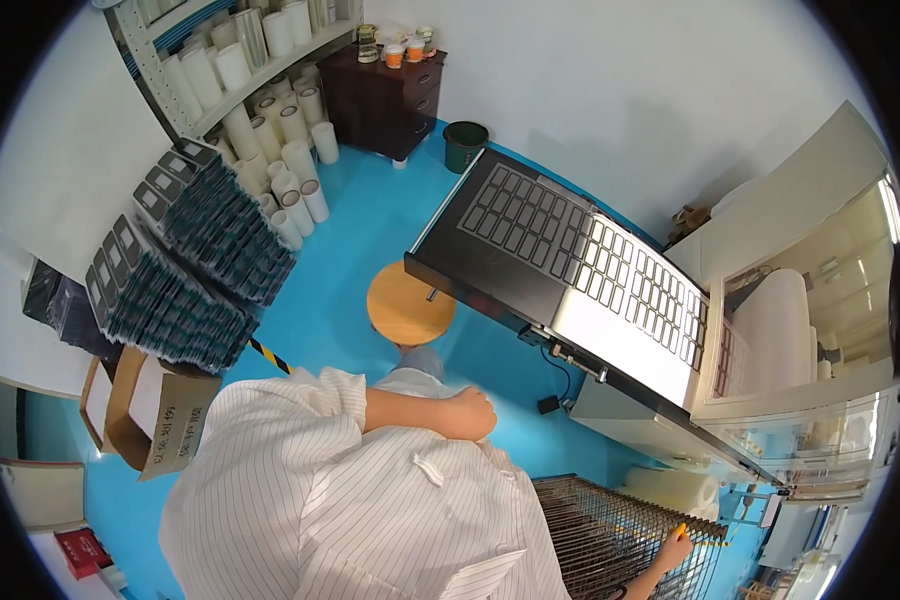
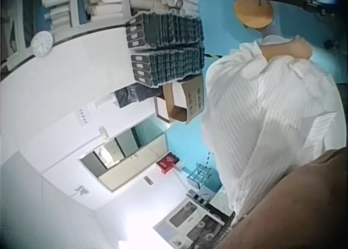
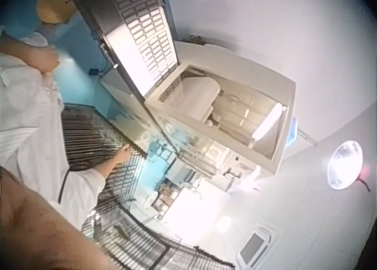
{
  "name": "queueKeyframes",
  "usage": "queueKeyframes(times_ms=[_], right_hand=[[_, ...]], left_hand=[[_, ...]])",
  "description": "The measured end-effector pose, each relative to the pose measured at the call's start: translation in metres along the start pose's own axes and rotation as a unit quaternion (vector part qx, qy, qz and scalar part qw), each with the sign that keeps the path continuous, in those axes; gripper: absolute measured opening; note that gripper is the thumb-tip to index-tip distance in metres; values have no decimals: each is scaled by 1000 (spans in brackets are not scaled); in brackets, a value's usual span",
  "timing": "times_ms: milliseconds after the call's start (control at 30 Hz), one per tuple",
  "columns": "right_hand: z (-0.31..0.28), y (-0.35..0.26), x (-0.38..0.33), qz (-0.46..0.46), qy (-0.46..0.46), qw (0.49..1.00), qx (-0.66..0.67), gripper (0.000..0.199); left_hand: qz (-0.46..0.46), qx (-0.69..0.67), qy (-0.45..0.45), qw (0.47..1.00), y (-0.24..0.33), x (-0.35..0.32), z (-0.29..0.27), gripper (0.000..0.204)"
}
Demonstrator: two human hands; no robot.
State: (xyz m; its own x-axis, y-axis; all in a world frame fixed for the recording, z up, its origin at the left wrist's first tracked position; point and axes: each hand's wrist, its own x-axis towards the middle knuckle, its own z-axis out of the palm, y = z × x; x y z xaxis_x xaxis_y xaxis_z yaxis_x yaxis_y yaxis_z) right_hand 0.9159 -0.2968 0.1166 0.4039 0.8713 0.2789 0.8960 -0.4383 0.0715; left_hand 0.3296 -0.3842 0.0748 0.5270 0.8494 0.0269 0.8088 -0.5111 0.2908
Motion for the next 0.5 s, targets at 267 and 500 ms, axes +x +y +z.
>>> queueKeyframes(times_ms=[267,500], right_hand=[[-1,-1,-1,1,2,1000,17,51],[-7,-5,-3,17,2,1000,26,34]], left_hand=[[-2,-8,-47,999,3,-1,-8,15],[-13,-19,-61,998,6,-1,-10,16]])
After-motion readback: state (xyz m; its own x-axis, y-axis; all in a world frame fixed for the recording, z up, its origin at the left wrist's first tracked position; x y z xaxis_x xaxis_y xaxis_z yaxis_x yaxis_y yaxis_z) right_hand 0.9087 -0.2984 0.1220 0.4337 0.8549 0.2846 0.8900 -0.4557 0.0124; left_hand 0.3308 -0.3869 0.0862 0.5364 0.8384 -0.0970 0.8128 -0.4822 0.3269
